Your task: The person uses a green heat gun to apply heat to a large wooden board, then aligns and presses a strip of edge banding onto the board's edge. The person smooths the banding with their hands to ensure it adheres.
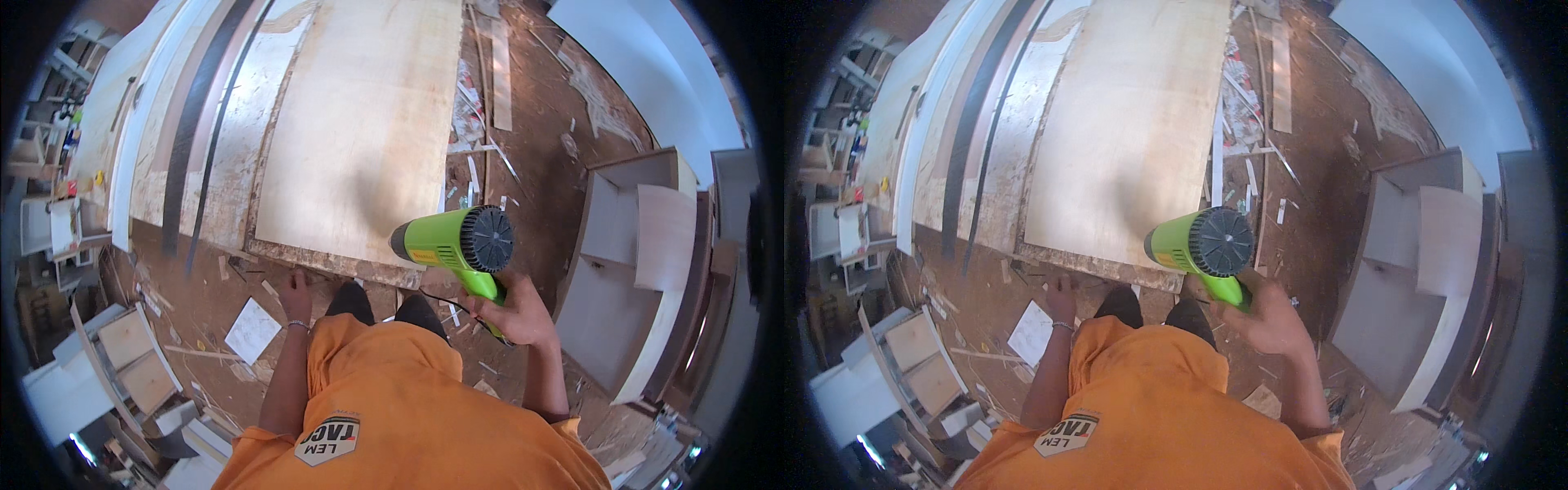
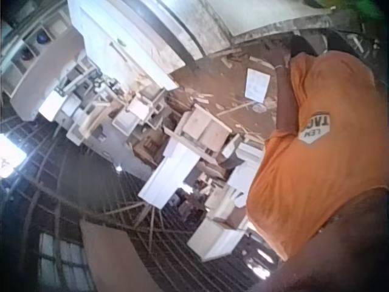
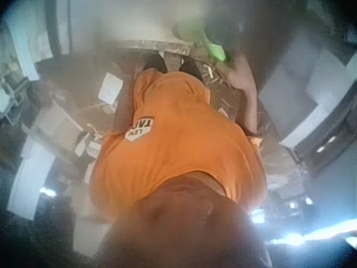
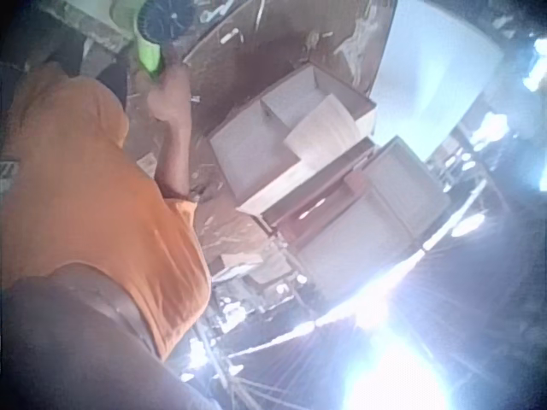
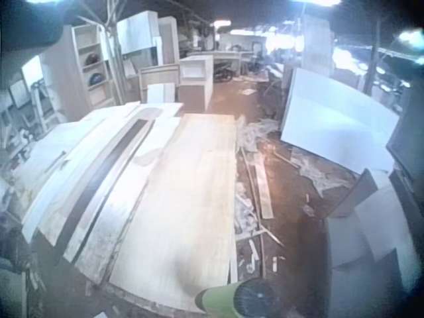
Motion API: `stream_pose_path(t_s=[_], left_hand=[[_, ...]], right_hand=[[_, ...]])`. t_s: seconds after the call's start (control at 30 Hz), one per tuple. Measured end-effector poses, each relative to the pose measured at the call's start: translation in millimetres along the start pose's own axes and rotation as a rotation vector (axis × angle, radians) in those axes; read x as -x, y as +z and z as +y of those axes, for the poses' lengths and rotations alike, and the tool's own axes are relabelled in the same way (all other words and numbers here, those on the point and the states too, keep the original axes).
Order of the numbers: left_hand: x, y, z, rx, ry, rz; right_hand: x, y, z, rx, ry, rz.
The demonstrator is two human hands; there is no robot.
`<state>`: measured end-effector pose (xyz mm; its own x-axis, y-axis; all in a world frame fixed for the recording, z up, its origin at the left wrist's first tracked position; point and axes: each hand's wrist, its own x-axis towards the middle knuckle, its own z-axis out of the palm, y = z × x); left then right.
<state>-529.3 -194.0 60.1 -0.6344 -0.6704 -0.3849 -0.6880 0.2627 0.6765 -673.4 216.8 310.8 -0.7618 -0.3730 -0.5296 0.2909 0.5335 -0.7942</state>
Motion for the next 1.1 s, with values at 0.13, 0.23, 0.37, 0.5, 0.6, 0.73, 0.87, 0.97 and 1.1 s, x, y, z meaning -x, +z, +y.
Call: stream_pose_path(t_s=[0.13,0.23,0.37,0.5,0.6,0.73,0.87,0.97,1.1], left_hand=[[24,-9,94,0.031,0.321,0.118],[34,21,128,-0.214,0.76,0.058],[50,54,121,-0.395,0.971,-0.021],[68,60,111,-0.469,0.882,-0.102],[71,55,110,-0.473,0.898,-0.127],[70,48,104,-0.397,0.9,-0.172],[64,33,100,-0.255,0.955,-0.237],[49,17,92,-0.173,1.129,-0.173],[21,7,109,0.027,0.919,-0.063]], right_hand=[[-14,-9,-1,-0.109,0.017,-0.067],[-17,-6,2,-0.216,0.063,-0.072],[-8,-4,-11,-0.176,0.017,-0.027],[4,4,-3,-0.226,-0.005,0.069],[8,14,-13,-0.276,0.007,0.098],[16,32,-37,-0.311,0.054,0.081],[25,55,-41,-0.316,0.012,0.174],[29,66,-45,-0.249,0.042,0.203],[35,78,-30,-0.185,0.086,0.229]])
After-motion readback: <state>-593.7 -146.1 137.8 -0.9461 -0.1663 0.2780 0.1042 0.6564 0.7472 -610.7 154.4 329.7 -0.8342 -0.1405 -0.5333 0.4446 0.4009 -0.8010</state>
